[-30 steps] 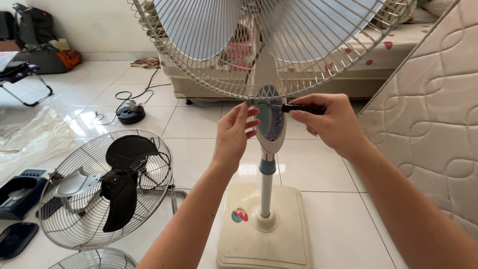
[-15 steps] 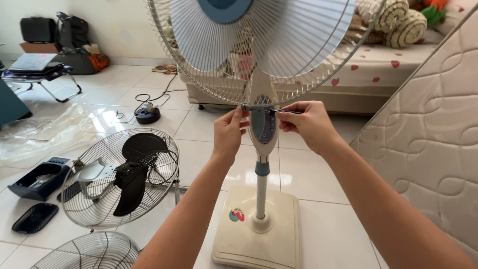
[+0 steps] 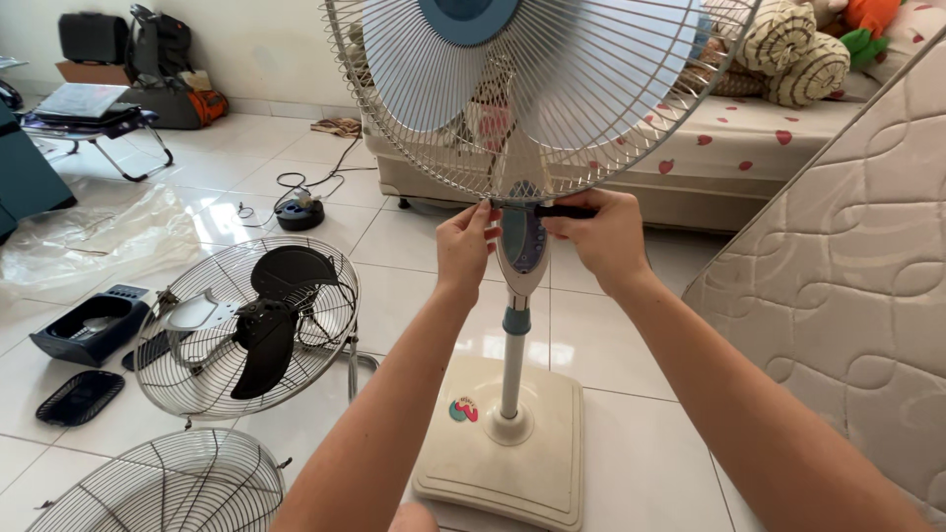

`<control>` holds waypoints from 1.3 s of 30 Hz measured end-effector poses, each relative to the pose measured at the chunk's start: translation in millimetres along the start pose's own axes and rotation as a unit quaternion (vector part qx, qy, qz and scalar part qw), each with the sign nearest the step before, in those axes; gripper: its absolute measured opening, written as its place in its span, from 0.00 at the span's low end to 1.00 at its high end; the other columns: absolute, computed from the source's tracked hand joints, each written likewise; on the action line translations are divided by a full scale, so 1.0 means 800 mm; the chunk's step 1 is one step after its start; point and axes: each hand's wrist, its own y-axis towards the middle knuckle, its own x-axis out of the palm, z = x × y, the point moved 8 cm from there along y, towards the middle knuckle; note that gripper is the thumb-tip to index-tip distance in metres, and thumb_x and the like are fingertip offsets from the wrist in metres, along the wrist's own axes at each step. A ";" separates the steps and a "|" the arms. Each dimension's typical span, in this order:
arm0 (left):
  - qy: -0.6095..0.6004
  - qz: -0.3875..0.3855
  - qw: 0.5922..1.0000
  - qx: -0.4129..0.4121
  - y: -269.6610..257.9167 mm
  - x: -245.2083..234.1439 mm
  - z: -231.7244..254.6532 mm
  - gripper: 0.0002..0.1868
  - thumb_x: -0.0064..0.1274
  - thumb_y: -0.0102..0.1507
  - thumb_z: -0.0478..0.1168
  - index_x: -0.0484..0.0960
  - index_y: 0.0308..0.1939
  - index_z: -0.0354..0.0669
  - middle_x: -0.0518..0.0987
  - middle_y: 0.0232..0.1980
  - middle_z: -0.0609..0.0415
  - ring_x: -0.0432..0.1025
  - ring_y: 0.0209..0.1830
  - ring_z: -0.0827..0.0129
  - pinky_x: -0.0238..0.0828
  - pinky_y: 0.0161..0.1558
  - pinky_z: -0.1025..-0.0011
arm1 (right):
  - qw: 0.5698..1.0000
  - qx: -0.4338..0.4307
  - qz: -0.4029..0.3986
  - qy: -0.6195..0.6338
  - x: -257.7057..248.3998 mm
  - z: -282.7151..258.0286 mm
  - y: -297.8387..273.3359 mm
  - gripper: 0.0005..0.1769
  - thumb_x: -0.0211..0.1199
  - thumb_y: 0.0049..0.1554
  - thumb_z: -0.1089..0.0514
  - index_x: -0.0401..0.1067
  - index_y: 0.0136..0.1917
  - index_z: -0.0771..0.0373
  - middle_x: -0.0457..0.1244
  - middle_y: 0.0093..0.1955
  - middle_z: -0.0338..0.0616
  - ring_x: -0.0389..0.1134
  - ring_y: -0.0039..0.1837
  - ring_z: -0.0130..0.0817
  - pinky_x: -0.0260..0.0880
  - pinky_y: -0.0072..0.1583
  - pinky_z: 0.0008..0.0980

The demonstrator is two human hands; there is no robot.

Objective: The person disassembles a standing electric fan by removing the front grille, fan blades, and rear grille using a screwdriver and hands. The components are placed on the floor as they are removed.

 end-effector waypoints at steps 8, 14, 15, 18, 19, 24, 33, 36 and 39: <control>-0.215 -0.073 0.969 -0.091 -0.006 0.029 -0.049 0.13 0.53 0.66 0.41 0.83 0.52 0.40 0.84 0.43 0.55 0.76 0.37 0.72 0.72 0.38 0.75 | 0.986 -0.065 0.074 -0.135 0.001 -0.008 -0.021 0.13 0.75 0.51 0.64 0.80 0.49 0.67 0.72 0.43 0.40 0.69 0.42 0.21 0.70 0.44 0.22; -0.325 -0.115 0.930 -0.129 -0.022 0.075 -0.057 0.09 0.60 0.66 0.40 0.84 0.46 0.39 0.82 0.38 0.58 0.75 0.35 0.77 0.69 0.34 0.80 | 0.979 -0.074 0.080 -0.171 0.001 -0.016 -0.018 0.17 0.76 0.50 0.65 0.70 0.48 0.69 0.67 0.40 0.38 0.68 0.42 0.22 0.69 0.43 0.24; -0.326 -0.112 0.931 -0.124 -0.023 0.076 -0.057 0.08 0.61 0.66 0.39 0.84 0.44 0.39 0.81 0.37 0.59 0.75 0.35 0.78 0.69 0.35 0.81 | 0.985 -0.079 0.076 -0.136 0.001 -0.016 -0.017 0.18 0.74 0.50 0.67 0.67 0.49 0.69 0.65 0.41 0.37 0.68 0.43 0.22 0.69 0.43 0.24; -0.344 -0.092 0.928 -0.109 -0.020 0.080 -0.058 0.06 0.62 0.64 0.38 0.86 0.39 0.39 0.81 0.35 0.60 0.73 0.34 0.80 0.67 0.35 0.83 | 0.997 -0.006 0.070 -0.031 -0.009 0.000 -0.013 0.19 0.68 0.50 0.67 0.62 0.51 0.64 0.63 0.40 0.30 0.69 0.38 0.23 0.70 0.39 0.24; -0.347 -0.095 0.929 -0.091 -0.020 0.081 -0.056 0.06 0.63 0.64 0.39 0.86 0.38 0.39 0.81 0.34 0.61 0.72 0.33 0.80 0.66 0.34 0.83 | 0.997 0.031 0.069 0.004 -0.010 0.008 -0.013 0.19 0.65 0.50 0.66 0.60 0.52 0.61 0.63 0.40 0.28 0.69 0.36 0.24 0.71 0.38 0.25; -0.366 -0.103 0.924 -0.043 -0.016 0.084 -0.053 0.07 0.63 0.64 0.39 0.85 0.34 0.39 0.79 0.33 0.62 0.70 0.34 0.81 0.66 0.37 0.83 | 0.984 0.173 -0.022 0.026 -0.025 0.030 -0.018 0.21 0.54 0.68 0.50 0.71 0.42 0.70 0.56 0.25 0.38 0.52 0.26 0.25 0.50 0.28 0.27; -0.345 -0.072 0.933 -0.073 -0.029 0.082 -0.047 0.05 0.62 0.62 0.38 0.88 0.40 0.43 0.81 0.34 0.62 0.73 0.34 0.78 0.69 0.38 0.80 | 0.993 0.112 -0.015 -0.046 -0.033 0.013 -0.006 0.15 0.62 0.64 0.55 0.73 0.40 0.69 0.59 0.29 0.36 0.55 0.30 0.21 0.52 0.32 0.24; -0.329 -0.093 0.936 -0.079 -0.036 0.084 -0.037 0.06 0.62 0.61 0.38 0.87 0.40 0.42 0.84 0.37 0.60 0.75 0.35 0.77 0.69 0.38 0.78 | 0.994 0.055 -0.008 -0.090 -0.031 0.002 -0.011 0.10 0.64 0.62 0.59 0.75 0.43 0.68 0.62 0.30 0.37 0.57 0.32 0.20 0.54 0.32 0.23; -0.311 -0.111 0.940 -0.092 -0.044 0.092 -0.031 0.05 0.64 0.62 0.39 0.85 0.39 0.42 0.82 0.36 0.61 0.75 0.37 0.76 0.69 0.39 0.78 | 0.996 0.012 -0.006 -0.086 -0.027 -0.003 -0.014 0.06 0.66 0.60 0.63 0.74 0.47 0.69 0.63 0.33 0.36 0.59 0.34 0.18 0.56 0.34 0.22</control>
